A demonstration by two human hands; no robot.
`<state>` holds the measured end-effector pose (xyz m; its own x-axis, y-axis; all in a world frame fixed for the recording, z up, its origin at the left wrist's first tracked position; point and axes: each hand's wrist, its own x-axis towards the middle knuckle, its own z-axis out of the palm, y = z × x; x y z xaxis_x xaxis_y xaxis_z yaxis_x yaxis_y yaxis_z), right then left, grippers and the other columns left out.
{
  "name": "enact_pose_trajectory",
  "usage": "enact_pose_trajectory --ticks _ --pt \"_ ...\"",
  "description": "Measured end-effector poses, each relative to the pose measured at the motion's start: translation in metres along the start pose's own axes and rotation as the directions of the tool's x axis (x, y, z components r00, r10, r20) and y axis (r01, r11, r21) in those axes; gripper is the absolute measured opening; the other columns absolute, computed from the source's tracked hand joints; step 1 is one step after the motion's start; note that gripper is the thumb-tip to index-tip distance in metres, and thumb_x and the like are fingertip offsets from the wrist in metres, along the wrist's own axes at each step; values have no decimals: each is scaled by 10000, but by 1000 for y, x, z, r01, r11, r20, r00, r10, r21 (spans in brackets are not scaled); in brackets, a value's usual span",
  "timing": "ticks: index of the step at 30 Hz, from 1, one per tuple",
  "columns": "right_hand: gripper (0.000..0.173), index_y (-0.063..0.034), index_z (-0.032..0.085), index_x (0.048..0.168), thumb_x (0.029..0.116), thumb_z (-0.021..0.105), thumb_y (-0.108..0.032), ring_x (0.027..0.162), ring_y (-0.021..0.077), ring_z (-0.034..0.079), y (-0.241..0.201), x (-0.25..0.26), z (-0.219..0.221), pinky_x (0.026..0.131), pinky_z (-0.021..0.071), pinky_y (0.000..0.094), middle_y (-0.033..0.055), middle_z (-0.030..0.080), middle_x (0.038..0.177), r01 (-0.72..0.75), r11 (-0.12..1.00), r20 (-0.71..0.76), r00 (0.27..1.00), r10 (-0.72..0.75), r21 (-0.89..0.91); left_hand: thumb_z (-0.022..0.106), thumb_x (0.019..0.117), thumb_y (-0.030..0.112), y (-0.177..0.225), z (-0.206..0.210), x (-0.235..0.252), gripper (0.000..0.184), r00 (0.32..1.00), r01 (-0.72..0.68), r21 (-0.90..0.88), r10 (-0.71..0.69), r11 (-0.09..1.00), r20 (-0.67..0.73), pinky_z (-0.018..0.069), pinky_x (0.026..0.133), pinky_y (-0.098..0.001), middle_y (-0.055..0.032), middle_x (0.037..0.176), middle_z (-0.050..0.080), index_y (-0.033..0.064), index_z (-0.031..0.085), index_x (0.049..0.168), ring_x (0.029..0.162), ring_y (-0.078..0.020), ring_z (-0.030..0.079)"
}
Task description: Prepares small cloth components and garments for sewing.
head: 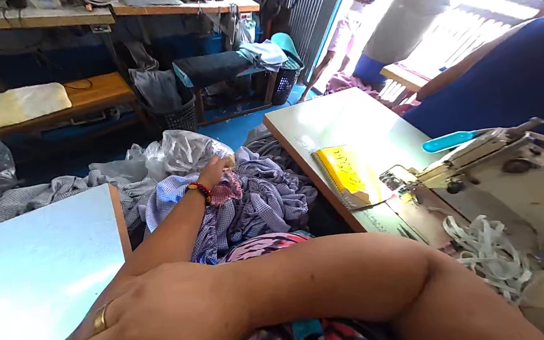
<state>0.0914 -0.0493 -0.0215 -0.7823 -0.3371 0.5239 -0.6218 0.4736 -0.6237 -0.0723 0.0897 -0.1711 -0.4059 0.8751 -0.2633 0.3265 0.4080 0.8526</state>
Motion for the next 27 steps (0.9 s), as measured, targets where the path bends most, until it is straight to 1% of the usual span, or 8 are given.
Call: enact_pose_trajectory --ticks 2,6,9,12,14,16,21,27 --pt "291 19 761 985 983 627 -239 938 311 671 0 -2 -2 837 507 411 169 703 884 34 999 -45 998 -36 -31 206 1146 372 10 -1 -3 618 998 59 -57 -57 997 34 362 1144 -546 -292 1419 552 -90 540 1383 1357 -384 514" --pt "222 -34 757 1125 966 657 -153 1121 309 668 3 -17 -18 1001 514 426 162 725 1098 -22 983 -87 996 6 -183 365 1113 445 12 -7 12 620 986 139 20 -140 990 94 372 1139 -580 -300 1418 542 -90 526 1382 1359 -403 505" --pt "158 -38 757 1051 968 649 -118 1040 257 712 34 -59 -45 942 560 448 116 753 1027 -359 878 -132 933 334 -316 434 1062 561 8 -11 30 757 979 136 183 -160 974 124 380 1127 -623 -335 1387 554 -128 525 1362 1343 -454 516" --pt "277 -5 721 1094 1049 560 -226 1037 321 695 70 -99 -68 917 545 543 168 721 1066 -821 469 -229 549 804 -324 425 1069 552 13 -13 29 714 966 127 155 -158 980 206 418 1097 -573 -289 1303 621 -109 622 1250 1267 -389 583" --pt "373 -18 694 1117 1046 573 -363 1057 351 670 86 -116 -78 925 515 582 179 696 1097 -943 228 -307 298 904 -244 429 1103 420 21 -12 21 564 959 108 54 -118 993 257 458 1058 -493 -251 1248 640 -92 632 1227 1186 -315 614" --pt "494 -36 682 1135 1006 603 -506 1038 349 657 90 -119 -84 901 504 578 168 682 1084 -972 106 -329 173 928 -210 403 1124 285 30 -10 13 435 945 57 14 -59 998 321 478 1013 -407 -211 1223 639 -68 591 1297 1114 -236 615" --pt "381 -32 689 1165 1049 540 -363 1143 365 649 102 -110 -76 956 488 593 190 697 1139 -973 13 -264 75 961 -229 435 1116 253 38 -6 9 378 943 -118 130 70 984 325 512 930 -498 -217 1070 669 -55 636 1207 984 -287 651" --pt "437 22 686 1130 1112 409 -315 1132 395 655 102 -121 -72 955 480 608 232 695 1119 -947 112 -158 165 974 -300 424 1119 208 15 3 11 362 989 -102 -90 111 991 95 507 889 -442 -211 1017 653 -87 626 1178 918 -247 625"
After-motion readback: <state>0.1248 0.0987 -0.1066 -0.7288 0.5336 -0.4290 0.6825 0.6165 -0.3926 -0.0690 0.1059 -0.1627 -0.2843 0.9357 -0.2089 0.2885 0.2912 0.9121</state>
